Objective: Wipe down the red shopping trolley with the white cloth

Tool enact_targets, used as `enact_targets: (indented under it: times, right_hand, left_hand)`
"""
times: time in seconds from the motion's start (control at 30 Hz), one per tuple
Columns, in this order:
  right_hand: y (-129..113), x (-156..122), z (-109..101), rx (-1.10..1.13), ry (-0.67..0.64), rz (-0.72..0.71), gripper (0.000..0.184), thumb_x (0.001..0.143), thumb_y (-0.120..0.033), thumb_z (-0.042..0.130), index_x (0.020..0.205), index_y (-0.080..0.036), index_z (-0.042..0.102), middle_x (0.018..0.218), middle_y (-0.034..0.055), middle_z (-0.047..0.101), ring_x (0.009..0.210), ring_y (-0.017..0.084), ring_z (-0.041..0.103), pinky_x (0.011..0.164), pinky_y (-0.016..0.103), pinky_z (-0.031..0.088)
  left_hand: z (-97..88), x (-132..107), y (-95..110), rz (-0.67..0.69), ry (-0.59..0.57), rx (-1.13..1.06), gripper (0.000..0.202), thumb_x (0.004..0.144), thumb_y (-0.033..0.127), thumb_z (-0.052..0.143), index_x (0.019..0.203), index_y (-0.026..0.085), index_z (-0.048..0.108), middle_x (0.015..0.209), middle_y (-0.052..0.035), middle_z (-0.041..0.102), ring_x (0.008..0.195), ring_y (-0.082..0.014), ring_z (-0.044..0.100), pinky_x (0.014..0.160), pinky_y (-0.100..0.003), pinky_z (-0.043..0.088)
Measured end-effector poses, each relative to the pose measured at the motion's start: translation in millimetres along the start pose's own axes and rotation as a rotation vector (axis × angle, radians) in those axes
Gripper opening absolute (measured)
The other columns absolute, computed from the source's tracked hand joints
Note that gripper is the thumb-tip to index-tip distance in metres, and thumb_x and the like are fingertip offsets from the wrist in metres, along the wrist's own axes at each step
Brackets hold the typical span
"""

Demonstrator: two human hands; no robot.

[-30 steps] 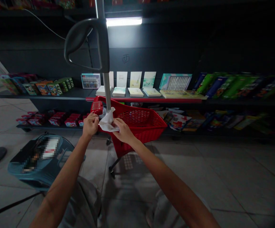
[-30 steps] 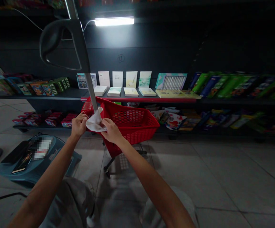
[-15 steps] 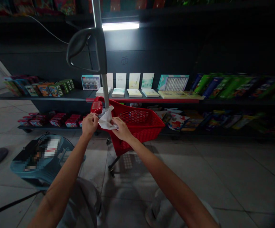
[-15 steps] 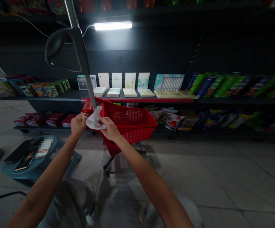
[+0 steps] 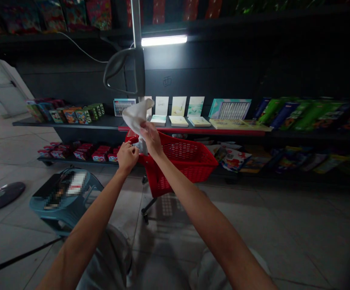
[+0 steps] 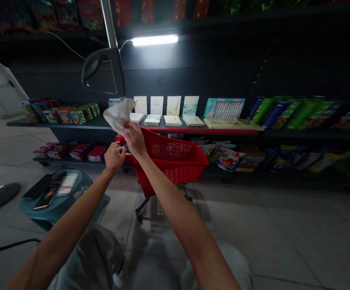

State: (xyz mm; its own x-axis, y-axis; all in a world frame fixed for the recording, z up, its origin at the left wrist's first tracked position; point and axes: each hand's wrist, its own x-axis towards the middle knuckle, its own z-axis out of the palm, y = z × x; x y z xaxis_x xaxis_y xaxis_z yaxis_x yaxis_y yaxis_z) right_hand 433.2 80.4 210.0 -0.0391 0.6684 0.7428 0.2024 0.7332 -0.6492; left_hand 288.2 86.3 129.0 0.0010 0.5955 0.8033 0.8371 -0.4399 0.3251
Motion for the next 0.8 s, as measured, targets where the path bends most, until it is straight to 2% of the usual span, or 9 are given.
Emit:
enact_targets:
  times: [0.07, 0.2, 0.27, 0.33, 0.43, 0.57, 0.67, 0.73, 0.8]
  right_hand:
    - [7.0, -10.1, 5.2, 0.031, 0.056, 0.041, 0.021, 0.102, -0.042, 0.045, 0.103, -0.023, 0.053, 0.108, 0.0062, 0.064, 0.103, 0.02, 0.061, 0.095, 0.035, 0.05]
    - [36.1, -56.4, 14.6, -0.037, 0.114, 0.183, 0.027, 0.09, -0.047, 0.059, 0.099, -0.024, 0.046, 0.091, 0.0012, 0.061, 0.08, 0.019, 0.06, 0.08, 0.033, 0.05]
    - [47.8, -74.6, 18.7, -0.036, 0.129, 0.187, 0.031, 0.088, -0.046, 0.061, 0.103, -0.025, 0.043, 0.096, 0.0023, 0.062, 0.082, 0.02, 0.062, 0.079, 0.033, 0.051]
    - [51.6, -79.0, 22.1, -0.017, 0.139, 0.168, 0.037, 0.088, -0.043, 0.062, 0.112, -0.025, 0.042, 0.106, 0.0052, 0.066, 0.092, 0.022, 0.065, 0.084, 0.035, 0.052]
    - [43.1, -56.2, 24.7, -0.007, 0.147, 0.087, 0.044, 0.092, -0.04, 0.061, 0.126, -0.025, 0.039, 0.118, 0.0092, 0.067, 0.105, 0.024, 0.067, 0.093, 0.039, 0.054]
    - [20.2, 7.0, 22.5, -0.028, 0.201, -0.074, 0.042, 0.099, -0.039, 0.057, 0.132, -0.025, 0.036, 0.123, 0.0112, 0.063, 0.111, 0.023, 0.066, 0.099, 0.043, 0.054]
    - [8.0, 47.7, 19.3, -0.042, 0.209, -0.182, 0.041, 0.104, -0.038, 0.052, 0.138, -0.026, 0.033, 0.127, 0.0109, 0.06, 0.115, 0.022, 0.064, 0.103, 0.045, 0.053]
    - [6.5, 58.0, 19.0, -0.065, 0.21, -0.219, 0.042, 0.105, -0.038, 0.048, 0.141, -0.027, 0.031, 0.132, 0.0113, 0.057, 0.121, 0.022, 0.061, 0.106, 0.046, 0.051]
    - [11.4, 51.3, 20.8, -0.101, 0.199, -0.2, 0.041, 0.105, -0.038, 0.048, 0.141, -0.026, 0.032, 0.134, 0.0118, 0.057, 0.122, 0.023, 0.06, 0.107, 0.046, 0.05]
  left_hand:
    - [-0.4, 0.6, -1.9, 0.007, -0.013, 0.03, 0.031, 0.094, 0.025, 0.051, 0.069, 0.022, 0.071, 0.088, -0.0095, 0.073, 0.117, -0.0272, 0.068, 0.117, -0.046, 0.046]
    - [-3.6, 0.9, -6.1, -0.023, -0.052, 0.073, 0.022, 0.093, 0.034, 0.059, 0.086, 0.02, 0.074, 0.103, -0.0121, 0.075, 0.116, -0.0284, 0.068, 0.112, -0.041, 0.048]
    - [-4.5, 0.2, -8.7, -0.037, -0.066, 0.091, 0.022, 0.089, 0.04, 0.066, 0.094, 0.02, 0.073, 0.106, -0.0128, 0.075, 0.115, -0.0287, 0.068, 0.112, -0.039, 0.047]
    - [-4.2, -0.3, -11.1, -0.043, -0.063, 0.105, 0.026, 0.088, 0.042, 0.068, 0.097, 0.019, 0.073, 0.108, -0.0135, 0.074, 0.116, -0.0289, 0.067, 0.112, -0.037, 0.047]
    - [-2.4, 0.5, -13.2, -0.054, -0.055, 0.108, 0.023, 0.093, 0.038, 0.062, 0.095, 0.019, 0.074, 0.111, -0.0135, 0.073, 0.114, -0.0273, 0.066, 0.105, -0.035, 0.05]
    - [-0.3, 3.5, -13.0, -0.047, -0.068, 0.129, 0.034, 0.098, 0.029, 0.049, 0.076, 0.021, 0.073, 0.102, -0.0111, 0.072, 0.113, -0.0245, 0.064, 0.097, -0.033, 0.052]
    - [0.3, 4.3, -12.8, -0.033, -0.055, 0.132, 0.035, 0.098, 0.029, 0.049, 0.074, 0.021, 0.073, 0.1, -0.0105, 0.07, 0.113, -0.0237, 0.064, 0.093, -0.032, 0.053]
    - [0.7, 4.0, -13.0, -0.025, -0.045, 0.123, 0.035, 0.099, 0.029, 0.049, 0.074, 0.021, 0.073, 0.099, -0.0103, 0.07, 0.111, -0.0231, 0.064, 0.095, -0.032, 0.053]
    - [1.0, 3.6, -13.6, -0.019, -0.034, 0.118, 0.035, 0.099, 0.028, 0.049, 0.074, 0.021, 0.073, 0.099, -0.0101, 0.07, 0.112, -0.0229, 0.064, 0.099, -0.033, 0.052]
